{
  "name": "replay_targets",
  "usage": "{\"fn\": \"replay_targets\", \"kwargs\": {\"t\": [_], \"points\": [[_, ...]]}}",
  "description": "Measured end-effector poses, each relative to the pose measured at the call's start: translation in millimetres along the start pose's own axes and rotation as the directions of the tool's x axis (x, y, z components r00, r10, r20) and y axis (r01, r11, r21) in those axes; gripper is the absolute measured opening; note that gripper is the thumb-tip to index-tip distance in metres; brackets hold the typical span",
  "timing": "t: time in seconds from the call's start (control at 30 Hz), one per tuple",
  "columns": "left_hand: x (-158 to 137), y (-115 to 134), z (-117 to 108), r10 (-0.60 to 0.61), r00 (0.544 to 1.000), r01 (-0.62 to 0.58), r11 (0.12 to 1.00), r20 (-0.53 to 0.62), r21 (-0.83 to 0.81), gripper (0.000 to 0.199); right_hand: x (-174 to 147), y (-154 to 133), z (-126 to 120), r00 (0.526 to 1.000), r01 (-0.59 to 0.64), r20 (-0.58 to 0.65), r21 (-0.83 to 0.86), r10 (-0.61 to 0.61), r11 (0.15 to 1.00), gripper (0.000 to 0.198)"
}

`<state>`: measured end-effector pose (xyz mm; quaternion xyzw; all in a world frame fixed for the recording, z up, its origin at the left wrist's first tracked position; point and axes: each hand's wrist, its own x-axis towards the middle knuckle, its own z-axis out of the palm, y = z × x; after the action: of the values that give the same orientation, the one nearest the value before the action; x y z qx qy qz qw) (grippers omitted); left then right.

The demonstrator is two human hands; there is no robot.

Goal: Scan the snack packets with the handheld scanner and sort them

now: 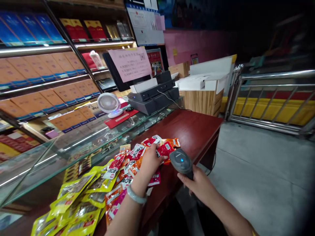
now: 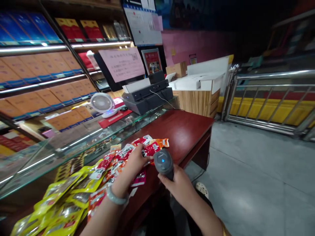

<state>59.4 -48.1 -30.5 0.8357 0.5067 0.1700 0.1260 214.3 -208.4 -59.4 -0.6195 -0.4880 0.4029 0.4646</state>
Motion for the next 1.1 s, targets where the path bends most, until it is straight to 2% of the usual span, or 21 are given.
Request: {"fn": "replay_targets", "kwargs": {"t": [0.13,0.27,0.37,0.6,0.9,1.1], "points": [[-14.2,-9.3,4.2,0.028,0.997,-0.032,0.998,-0.078,-0.054,0.038,-11.0,-2.9,8.4,0.998,0.004,-0.066,-0.032,-0.006,0.999,0.035],[-17.7,-18.4,3.3,-0.020,0.994,0.009,0.995,-0.111,-0.099,0.044,-17.2,-8.4,10.0,0.995,0.027,-0.090,-0.082,-0.035,0.996,0.037],[-20.1,-20.3,4.1,-0.051,0.991,0.035,0.991,-0.122,-0.126,0.045,-18.0,-7.7,15.0,0.995,0.036,-0.086,-0.059,-0.041,0.998,0.038],[-22.7,-25.8,16.2,-0.075,0.991,0.041,0.958,-0.111,-0.284,0.023,-6.5,-7.3,27.1,0.995,0.050,-0.089,0.008,-0.049,0.999,0.029],[-21.6,-36.4,24.2,-0.071,0.960,-0.045,0.917,-0.273,-0.396,0.024,22.8,-0.7,29.5,0.997,0.073,-0.027,0.081,-0.071,0.994,0.033],[-20.3,-34.6,24.3,-0.061,0.954,-0.070,0.906,-0.293,-0.416,0.025,15.8,9.4,17.9,1.000,0.011,-0.021,0.136,-0.008,0.991,0.034]]}}
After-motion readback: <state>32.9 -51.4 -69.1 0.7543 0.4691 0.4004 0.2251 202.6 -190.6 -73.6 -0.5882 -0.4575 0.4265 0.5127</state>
